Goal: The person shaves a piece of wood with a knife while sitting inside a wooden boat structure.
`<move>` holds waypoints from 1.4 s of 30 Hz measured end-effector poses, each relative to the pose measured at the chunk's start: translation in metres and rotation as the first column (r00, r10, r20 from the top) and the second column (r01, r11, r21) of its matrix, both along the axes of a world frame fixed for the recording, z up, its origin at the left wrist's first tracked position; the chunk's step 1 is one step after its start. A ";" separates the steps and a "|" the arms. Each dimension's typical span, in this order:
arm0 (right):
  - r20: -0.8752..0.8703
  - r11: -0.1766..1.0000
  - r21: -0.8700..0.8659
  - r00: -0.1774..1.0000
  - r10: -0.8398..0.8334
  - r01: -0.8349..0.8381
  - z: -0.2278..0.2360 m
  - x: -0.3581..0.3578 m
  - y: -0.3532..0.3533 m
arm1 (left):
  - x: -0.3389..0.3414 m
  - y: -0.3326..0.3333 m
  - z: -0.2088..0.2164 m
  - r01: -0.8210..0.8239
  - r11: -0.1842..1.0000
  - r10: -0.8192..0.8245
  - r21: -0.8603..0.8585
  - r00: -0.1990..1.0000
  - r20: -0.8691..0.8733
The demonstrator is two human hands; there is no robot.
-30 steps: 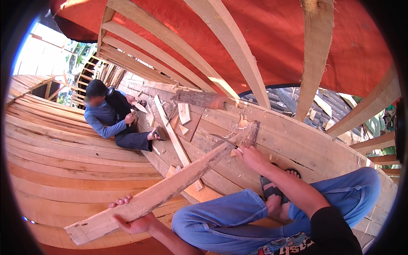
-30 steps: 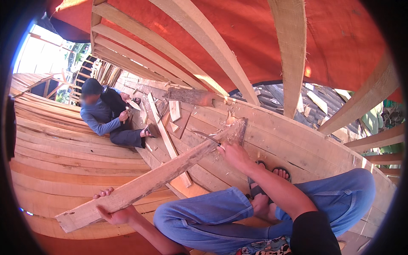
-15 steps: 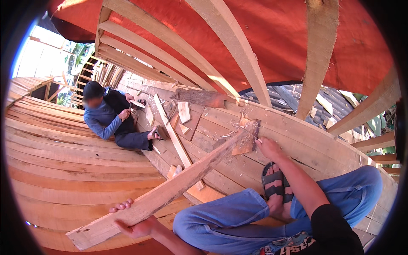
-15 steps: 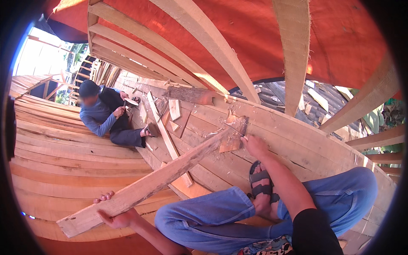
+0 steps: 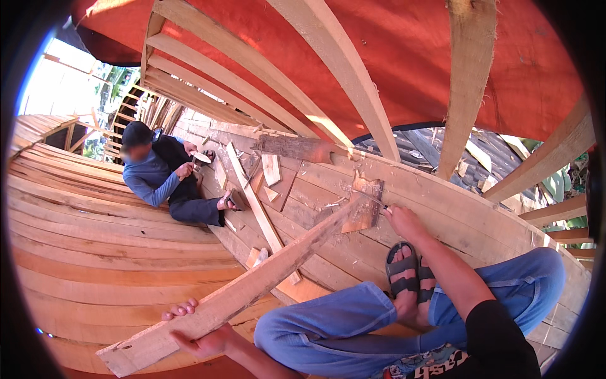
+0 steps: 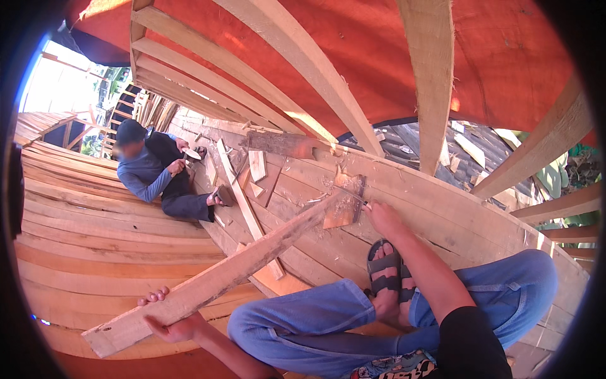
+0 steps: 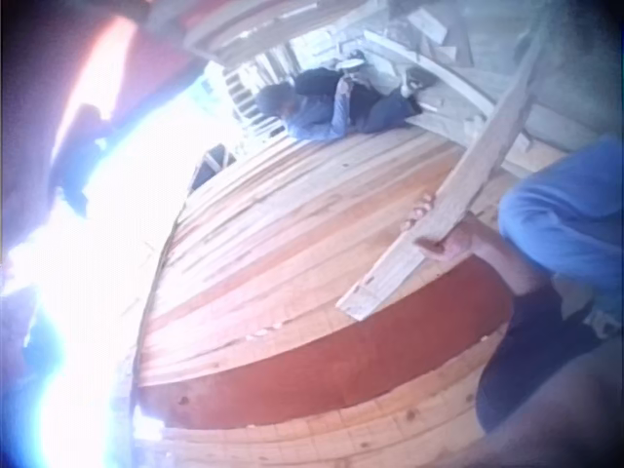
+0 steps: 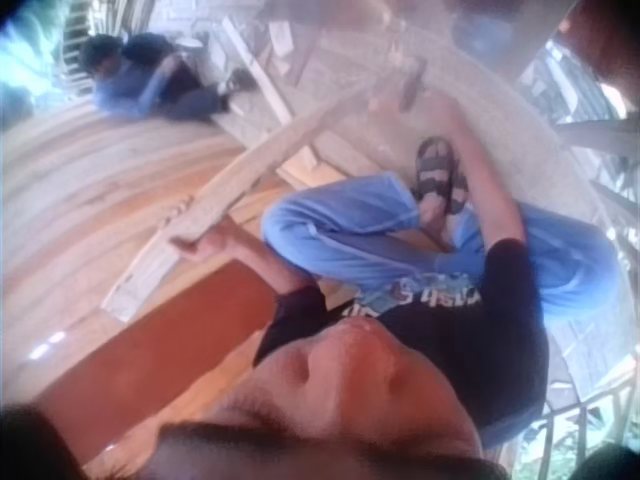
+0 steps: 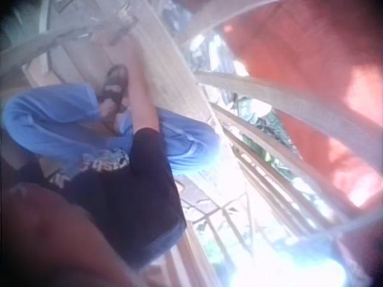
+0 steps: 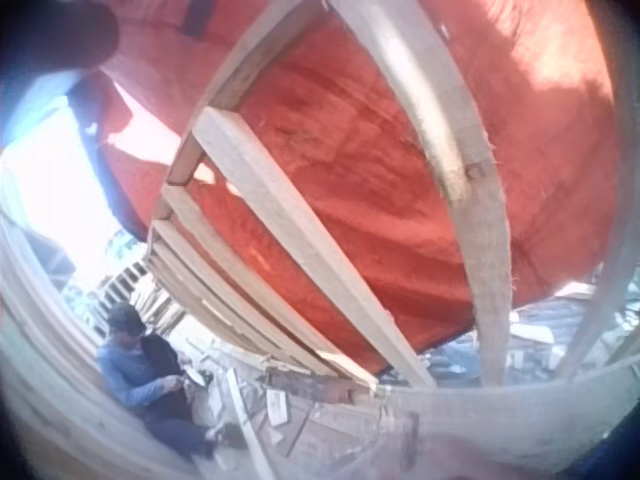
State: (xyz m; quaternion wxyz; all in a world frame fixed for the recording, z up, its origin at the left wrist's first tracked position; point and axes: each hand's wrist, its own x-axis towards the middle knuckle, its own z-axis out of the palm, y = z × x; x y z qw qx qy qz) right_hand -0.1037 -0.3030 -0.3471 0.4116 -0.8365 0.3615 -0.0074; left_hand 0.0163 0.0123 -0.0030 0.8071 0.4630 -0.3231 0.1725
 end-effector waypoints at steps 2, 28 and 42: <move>-0.052 0.999 0.037 0.999 0.004 -0.002 0.004 0.010 0.014 | -0.002 -0.006 -0.001 -0.075 0.997 0.073 -0.028 0.997 -0.036; 0.059 0.998 0.034 0.997 0.051 -0.053 0.013 0.012 0.008 | -0.006 -0.010 0.004 -0.100 0.995 0.100 0.008 0.995 0.004; -0.014 0.994 0.042 0.995 0.097 -0.097 -0.012 -0.002 0.003 | -0.004 0.000 0.002 -0.041 0.999 0.041 0.019 0.999 0.001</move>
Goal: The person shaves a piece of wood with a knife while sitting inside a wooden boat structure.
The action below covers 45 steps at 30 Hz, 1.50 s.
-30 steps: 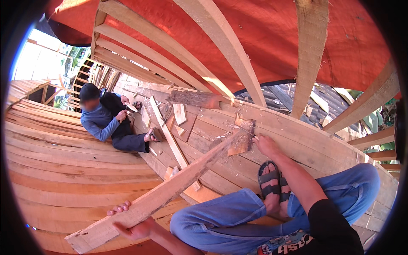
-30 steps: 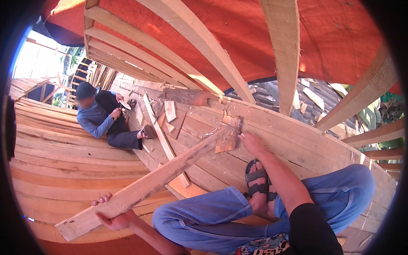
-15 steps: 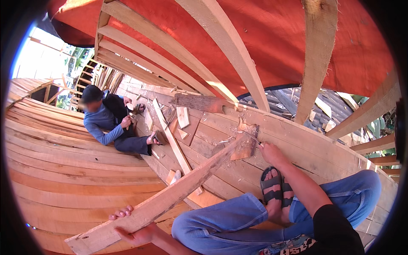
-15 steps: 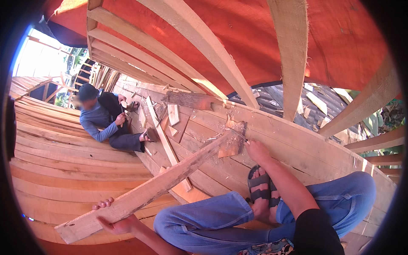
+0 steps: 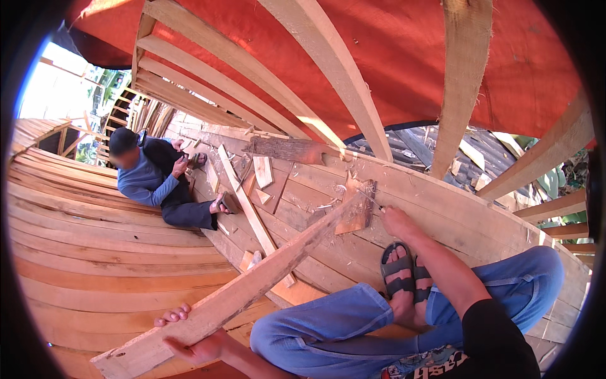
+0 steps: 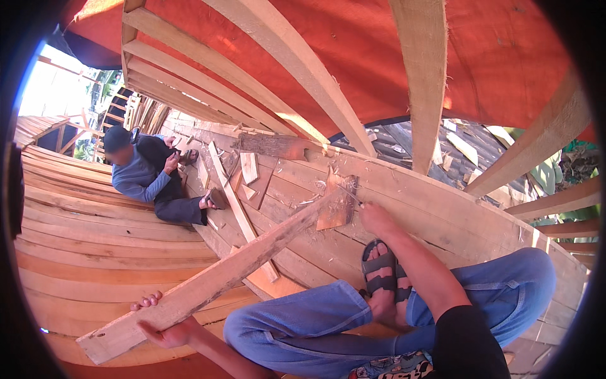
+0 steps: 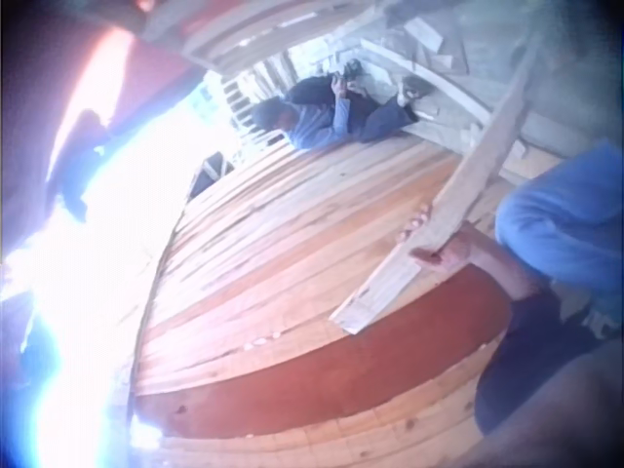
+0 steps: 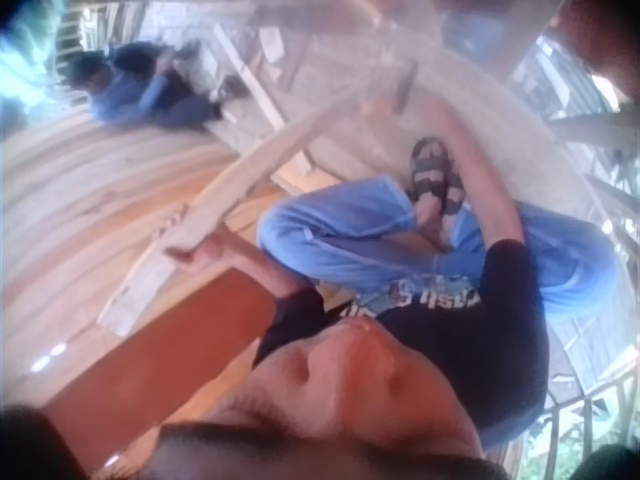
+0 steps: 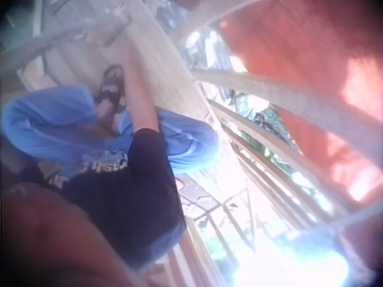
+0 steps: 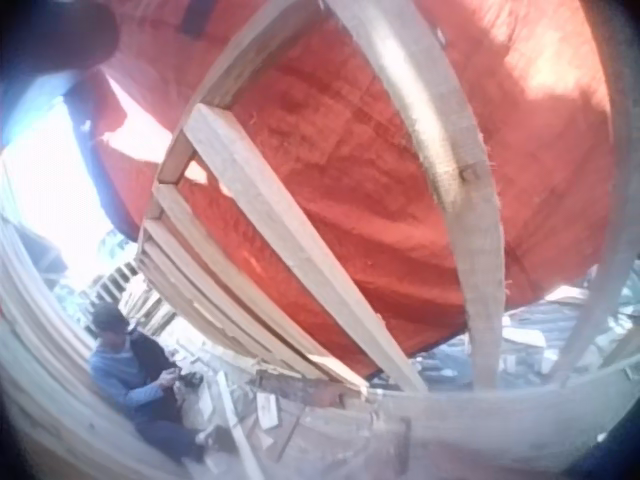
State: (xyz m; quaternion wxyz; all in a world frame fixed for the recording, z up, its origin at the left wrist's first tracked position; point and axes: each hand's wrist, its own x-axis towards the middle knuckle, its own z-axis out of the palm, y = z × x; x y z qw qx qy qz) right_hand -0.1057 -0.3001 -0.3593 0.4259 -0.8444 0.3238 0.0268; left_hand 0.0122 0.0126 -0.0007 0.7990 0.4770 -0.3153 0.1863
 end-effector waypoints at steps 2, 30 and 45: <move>0.017 0.996 0.083 0.999 -0.035 0.033 0.041 0.026 0.018 | 0.001 -0.004 -0.001 0.010 1.000 -0.010 -0.012 1.000 -0.005; 0.342 0.911 0.413 0.927 -0.156 0.001 0.215 0.018 -0.011 | 0.093 -0.160 0.084 0.425 0.884 -0.438 0.194 0.898 0.033; 0.734 0.843 0.533 0.535 -0.418 -0.073 0.350 -0.051 -0.033 | 0.125 -0.205 0.044 0.333 0.931 -0.320 0.152 0.942 -0.103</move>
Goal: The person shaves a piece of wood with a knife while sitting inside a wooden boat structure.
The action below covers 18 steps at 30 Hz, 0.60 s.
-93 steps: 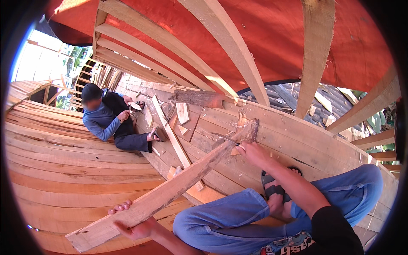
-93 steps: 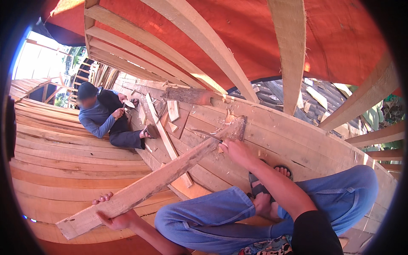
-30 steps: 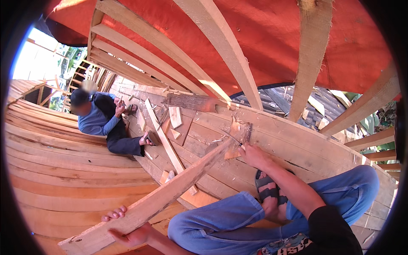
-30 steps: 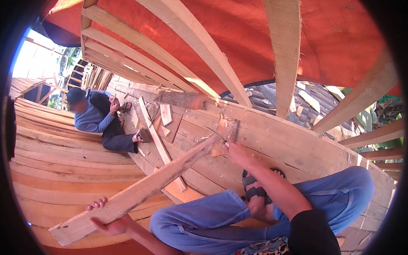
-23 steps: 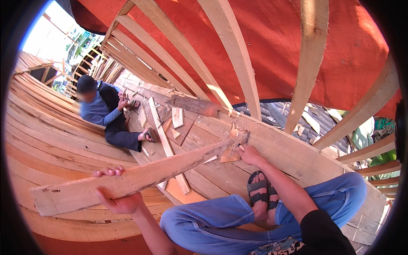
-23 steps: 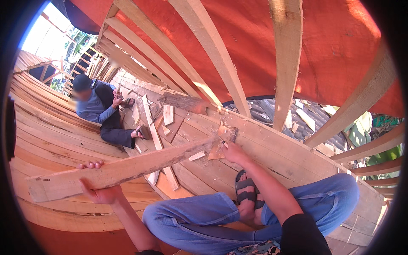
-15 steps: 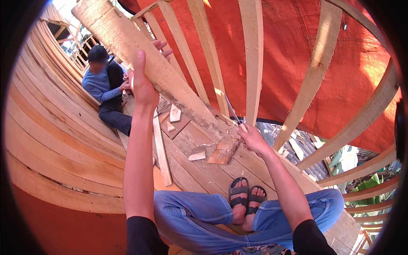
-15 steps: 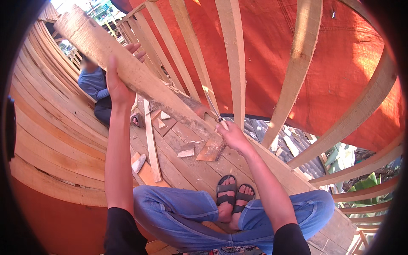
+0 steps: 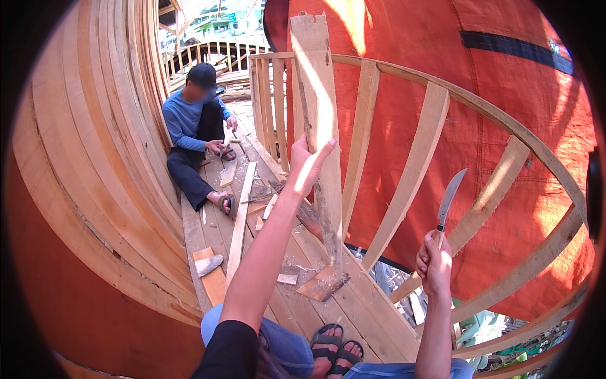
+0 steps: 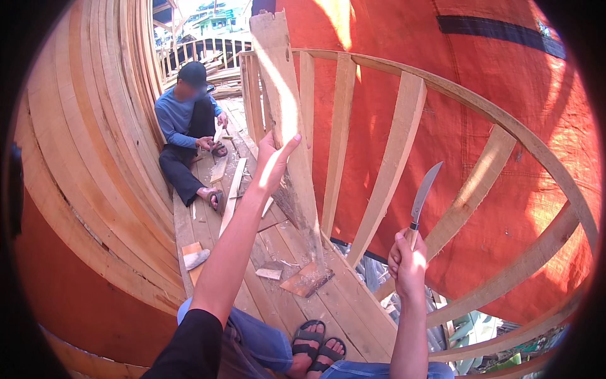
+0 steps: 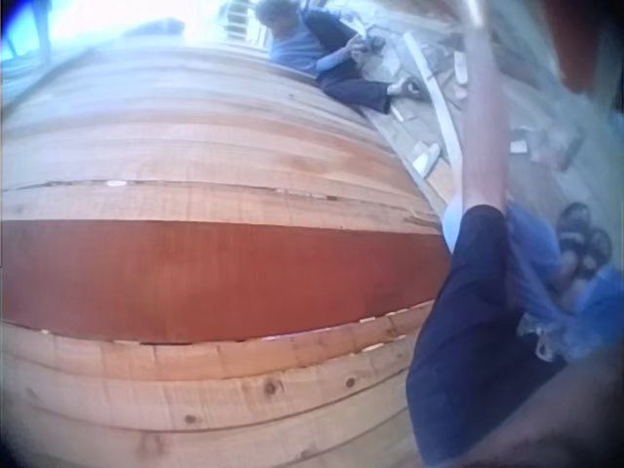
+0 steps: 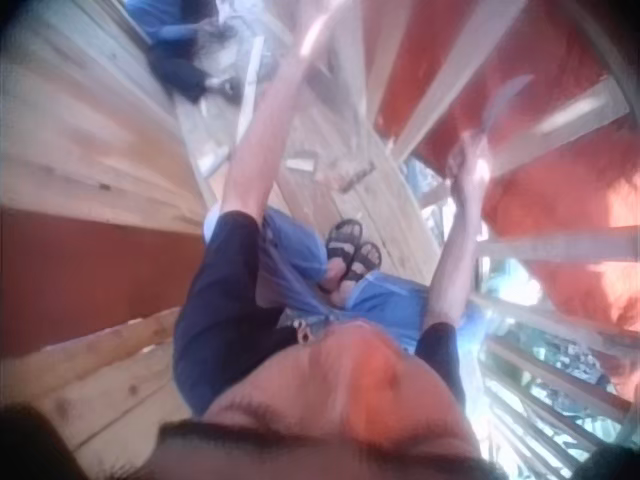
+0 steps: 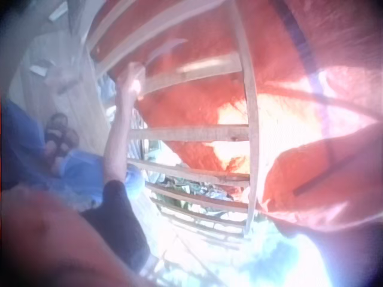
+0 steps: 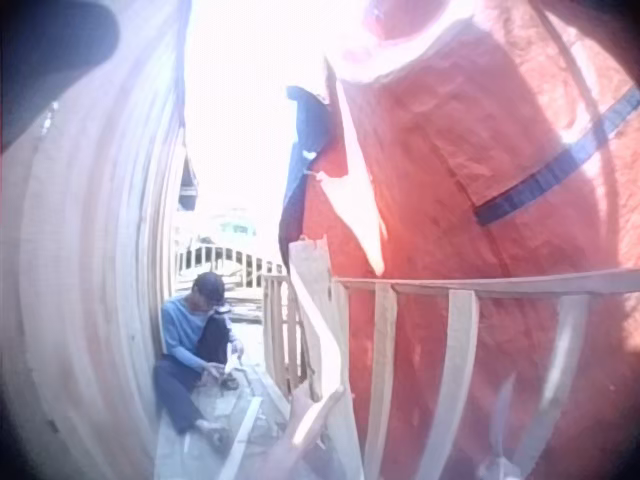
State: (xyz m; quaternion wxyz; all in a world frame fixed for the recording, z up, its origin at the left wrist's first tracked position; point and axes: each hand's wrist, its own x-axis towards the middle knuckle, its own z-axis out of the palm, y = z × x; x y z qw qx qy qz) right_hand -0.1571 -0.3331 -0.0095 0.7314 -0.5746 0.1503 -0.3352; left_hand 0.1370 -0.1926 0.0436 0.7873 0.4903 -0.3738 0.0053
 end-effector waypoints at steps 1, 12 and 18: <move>-0.030 0.999 -0.038 0.999 0.016 -0.017 -0.001 0.002 0.000 | -0.002 0.004 0.004 0.019 1.000 -0.019 0.003 1.000 -0.013; -0.071 0.999 -0.018 0.997 0.027 -0.028 -0.002 -0.002 -0.001 | -0.024 0.028 0.042 0.139 0.988 -0.137 -0.066 0.990 0.026; -0.140 0.998 -0.046 0.989 0.042 -0.049 0.006 -0.004 0.008 | -0.042 0.042 0.053 0.182 0.980 -0.184 -0.075 0.983 -0.025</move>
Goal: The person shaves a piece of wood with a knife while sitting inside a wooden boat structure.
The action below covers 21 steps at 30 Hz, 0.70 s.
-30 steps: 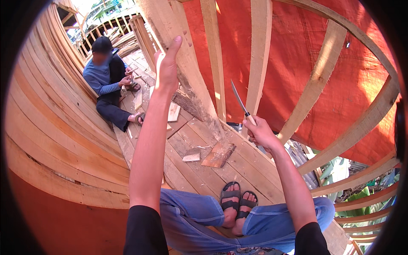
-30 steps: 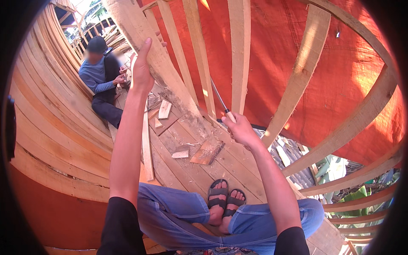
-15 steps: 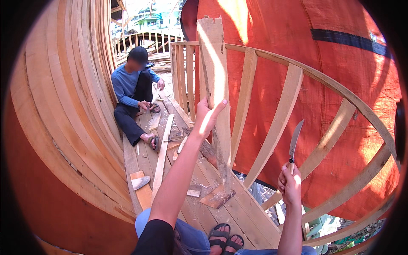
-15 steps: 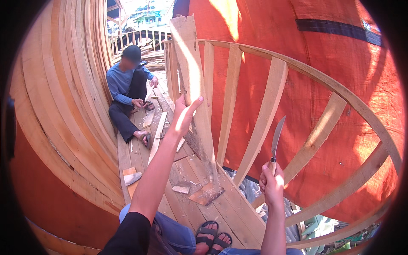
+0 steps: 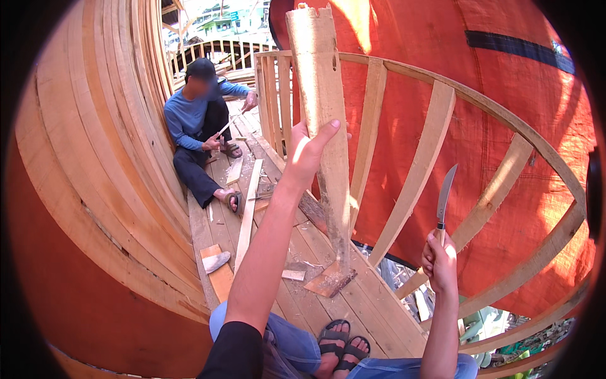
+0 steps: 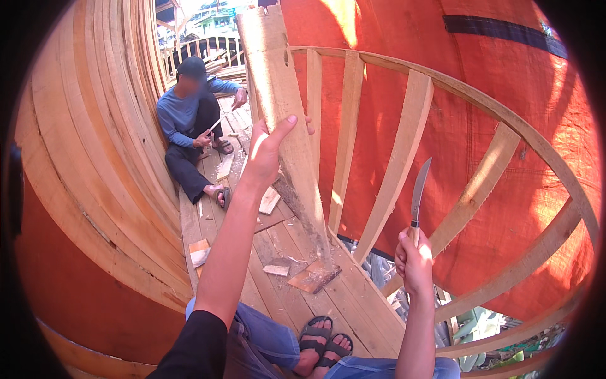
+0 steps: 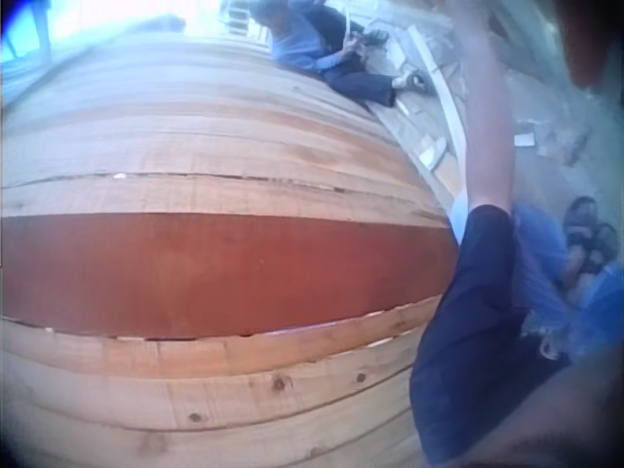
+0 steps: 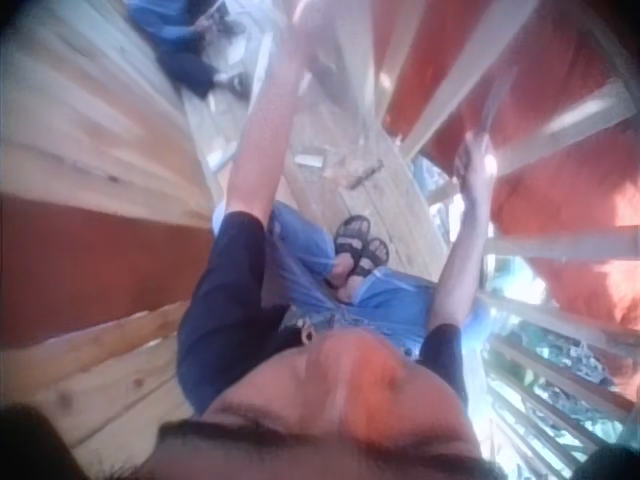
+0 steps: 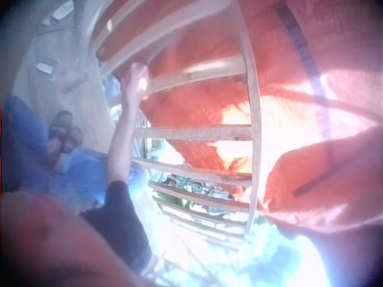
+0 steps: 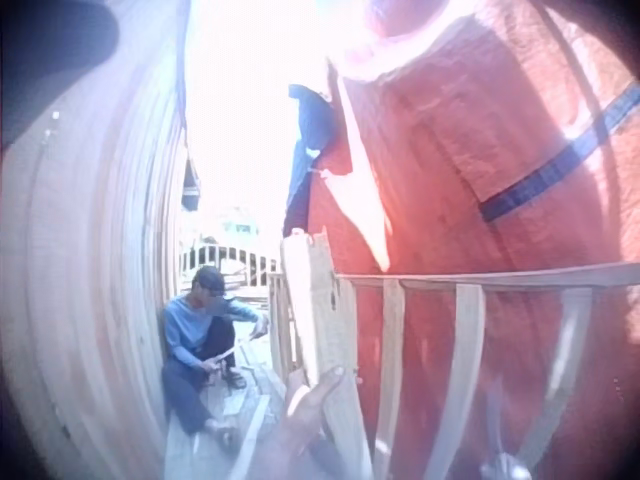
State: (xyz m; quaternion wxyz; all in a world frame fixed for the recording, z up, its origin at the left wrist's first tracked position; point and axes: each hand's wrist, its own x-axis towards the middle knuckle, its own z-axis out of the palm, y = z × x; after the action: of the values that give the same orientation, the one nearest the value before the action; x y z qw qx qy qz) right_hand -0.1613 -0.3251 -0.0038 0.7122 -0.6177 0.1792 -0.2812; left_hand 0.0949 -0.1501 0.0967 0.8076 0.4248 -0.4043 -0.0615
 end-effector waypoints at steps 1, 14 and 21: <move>-0.007 1.000 -0.002 1.000 0.005 -0.005 -0.001 0.002 0.002 | 0.002 0.001 0.000 0.000 1.000 0.001 -0.015 1.000 0.029; -0.033 0.999 -0.035 0.999 0.018 -0.019 -0.001 0.003 0.005 | 0.008 -0.013 -0.015 -0.037 0.999 0.038 -0.009 0.990 0.137; -0.031 0.998 -0.055 0.999 0.024 -0.025 -0.004 0.005 0.006 | -0.002 -0.015 -0.013 0.071 0.997 -0.070 -0.005 0.987 0.141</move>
State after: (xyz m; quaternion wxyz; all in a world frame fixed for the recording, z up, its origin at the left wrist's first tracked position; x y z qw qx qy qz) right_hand -0.1561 -0.3195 -0.0077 0.6955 -0.6434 0.1745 -0.2679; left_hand 0.0932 -0.1653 0.0841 0.7764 0.4096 -0.4755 -0.0580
